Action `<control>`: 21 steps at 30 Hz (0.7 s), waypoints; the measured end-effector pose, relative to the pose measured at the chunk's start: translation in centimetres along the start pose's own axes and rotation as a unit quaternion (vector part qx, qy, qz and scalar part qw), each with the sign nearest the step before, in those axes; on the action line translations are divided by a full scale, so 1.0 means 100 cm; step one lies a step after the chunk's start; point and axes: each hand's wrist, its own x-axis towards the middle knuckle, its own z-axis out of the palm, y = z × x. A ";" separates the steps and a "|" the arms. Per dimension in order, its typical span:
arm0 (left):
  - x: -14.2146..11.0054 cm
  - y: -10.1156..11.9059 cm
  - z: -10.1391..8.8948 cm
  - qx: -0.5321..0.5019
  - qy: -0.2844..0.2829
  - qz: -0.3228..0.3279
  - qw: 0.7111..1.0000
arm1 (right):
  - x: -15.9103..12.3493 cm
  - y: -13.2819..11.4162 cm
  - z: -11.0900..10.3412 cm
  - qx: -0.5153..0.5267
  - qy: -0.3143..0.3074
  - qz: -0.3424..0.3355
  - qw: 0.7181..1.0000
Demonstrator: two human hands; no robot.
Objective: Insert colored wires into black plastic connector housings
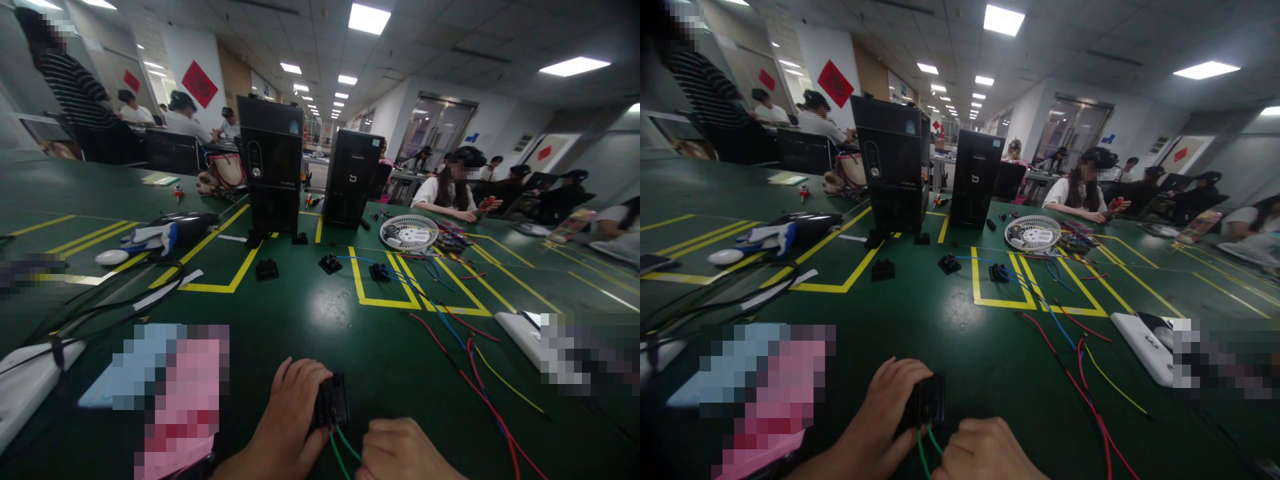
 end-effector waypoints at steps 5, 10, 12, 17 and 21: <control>0.000 0.000 0.000 -0.013 -0.004 -0.007 1.000 | 0.002 -0.004 -0.009 0.066 0.080 0.070 0.992; -0.001 -0.001 0.003 -0.024 0.021 0.012 0.999 | 0.002 -0.005 0.010 0.082 0.071 -0.042 0.993; -0.001 -0.001 0.003 -0.025 0.023 0.012 0.999 | 0.001 -0.002 0.015 0.041 0.035 -0.062 0.997; 0.000 0.000 0.002 -0.029 0.032 0.008 0.999 | 0.001 0.000 -0.002 0.066 0.004 0.039 0.997; -0.001 -0.001 0.004 -0.026 0.040 0.009 0.999 | 0.001 -0.011 -0.026 0.141 0.022 0.216 0.966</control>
